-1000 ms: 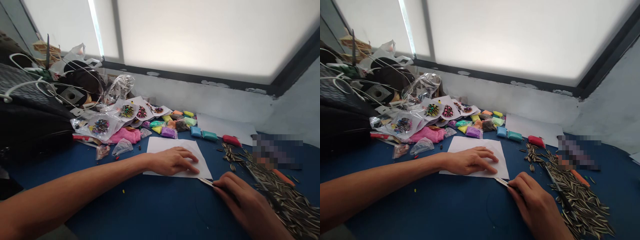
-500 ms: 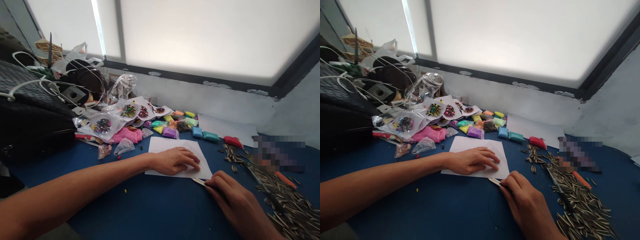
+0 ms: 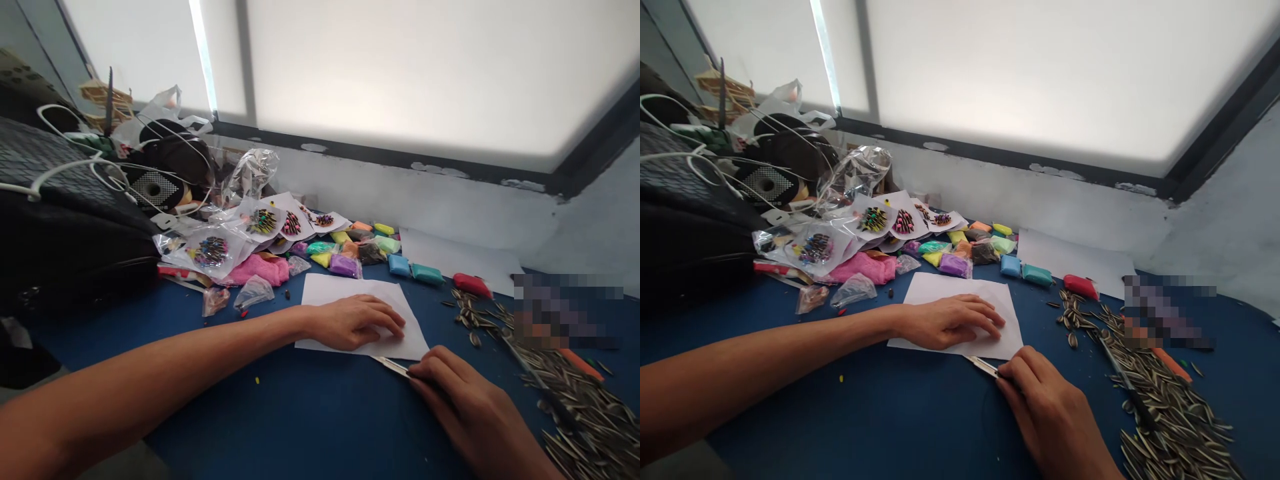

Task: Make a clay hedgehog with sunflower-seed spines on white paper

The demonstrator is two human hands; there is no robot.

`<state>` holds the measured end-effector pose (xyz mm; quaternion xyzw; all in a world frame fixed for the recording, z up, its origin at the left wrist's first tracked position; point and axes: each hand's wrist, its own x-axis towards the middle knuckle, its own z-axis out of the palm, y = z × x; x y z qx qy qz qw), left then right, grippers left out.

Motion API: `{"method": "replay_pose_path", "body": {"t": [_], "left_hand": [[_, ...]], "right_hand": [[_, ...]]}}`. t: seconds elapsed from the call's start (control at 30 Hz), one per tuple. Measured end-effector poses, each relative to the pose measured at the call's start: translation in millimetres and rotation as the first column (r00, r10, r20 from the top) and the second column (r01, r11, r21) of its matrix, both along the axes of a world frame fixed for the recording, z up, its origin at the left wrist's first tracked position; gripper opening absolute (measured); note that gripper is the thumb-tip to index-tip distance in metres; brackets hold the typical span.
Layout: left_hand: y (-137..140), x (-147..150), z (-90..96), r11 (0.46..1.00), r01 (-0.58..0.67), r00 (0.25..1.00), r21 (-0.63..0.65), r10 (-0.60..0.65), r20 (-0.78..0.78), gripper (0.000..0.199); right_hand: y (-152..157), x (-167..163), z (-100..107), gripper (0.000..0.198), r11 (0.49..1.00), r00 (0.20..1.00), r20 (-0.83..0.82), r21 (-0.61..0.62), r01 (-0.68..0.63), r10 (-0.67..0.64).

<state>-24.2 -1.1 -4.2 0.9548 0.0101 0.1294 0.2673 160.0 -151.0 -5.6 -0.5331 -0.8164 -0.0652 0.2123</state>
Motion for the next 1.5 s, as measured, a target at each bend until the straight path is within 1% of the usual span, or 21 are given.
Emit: {"method": "replay_pose_path", "body": {"t": [0.23,0.37,0.57,0.63,0.7,0.77,0.83,0.87,0.93,1.0,1.03,1.1,1.27,1.5], "left_hand": [[0.6,-0.1,-1.3,0.999,-0.005,1.000,-0.034,0.006,0.016,0.042],[0.3,1.0,-0.5,0.997,-0.024,1.000,-0.068,0.023,-0.001,0.042],[-1.1,11.4,-2.6,0.991,-0.109,0.994,-0.077,0.110,0.005,0.042],[-2.9,17.4,-4.2,0.986,-0.152,0.988,-0.075,0.154,0.023,0.038],[-5.8,23.1,-4.6,0.977,-0.205,0.977,-0.058,0.207,0.041,0.028],[-9.0,26.4,-2.4,0.967,-0.254,0.966,-0.003,0.254,0.040,0.017],[-11.1,25.2,2.9,0.961,-0.264,0.965,0.083,0.261,0.035,0.010],[-11.3,22.7,6.1,0.960,-0.249,0.968,0.126,0.248,0.027,0.008],[-9.5,14.1,11.6,0.962,-0.203,0.978,0.180,0.209,-0.017,0.012],[-5.6,2.7,13.0,0.968,-0.157,0.979,0.196,0.179,-0.101,0.023],[-3.4,-3.0,11.7,0.969,-0.143,0.975,0.203,0.174,-0.141,0.030],[-0.1,-12.5,6.1,0.978,-0.107,0.969,0.178,0.142,-0.200,0.042],[-0.7,-19.5,-6.4,0.968,-0.110,0.962,0.227,0.160,-0.219,0.046],[-1.8,-18.2,-6.0,0.967,-0.112,0.967,0.230,0.159,-0.199,0.046]], "right_hand": [[3.7,-9.6,1.2,0.024,1.000,1.000,0.013,0.000,-0.018,0.018],[4.2,-11.0,3.6,0.024,1.000,1.000,0.025,0.006,-0.012,0.012],[3.7,-0.3,4.3,0.025,0.997,0.999,0.025,0.066,0.027,-0.029],[2.4,4.7,3.9,0.025,0.996,0.999,0.017,0.081,0.041,-0.042],[0.2,8.8,3.2,0.024,0.995,0.998,0.011,0.084,0.058,-0.059],[-2.1,11.1,2.4,0.025,0.995,0.998,0.005,0.073,0.069,-0.070],[-3.8,11.7,1.9,0.025,0.996,0.997,0.003,0.048,0.072,-0.072],[-4.4,11.7,1.9,0.026,0.997,0.997,0.001,0.038,0.072,-0.072],[-5.1,11.7,1.9,0.025,0.997,0.997,-0.004,0.023,0.078,-0.078],[-5.8,12.2,1.9,0.024,0.996,0.996,-0.008,0.013,0.083,-0.083],[-6.0,12.6,1.8,0.024,0.997,0.997,-0.011,0.010,0.083,-0.083],[-5.9,13.4,1.5,0.023,0.997,0.997,-0.015,0.009,0.073,-0.072],[-1.7,12.3,0.3,0.022,0.999,0.999,-0.020,0.033,0.038,-0.038],[0.3,11.0,-0.7,0.022,0.999,1.000,0.002,0.047,-0.006,0.006]]}}
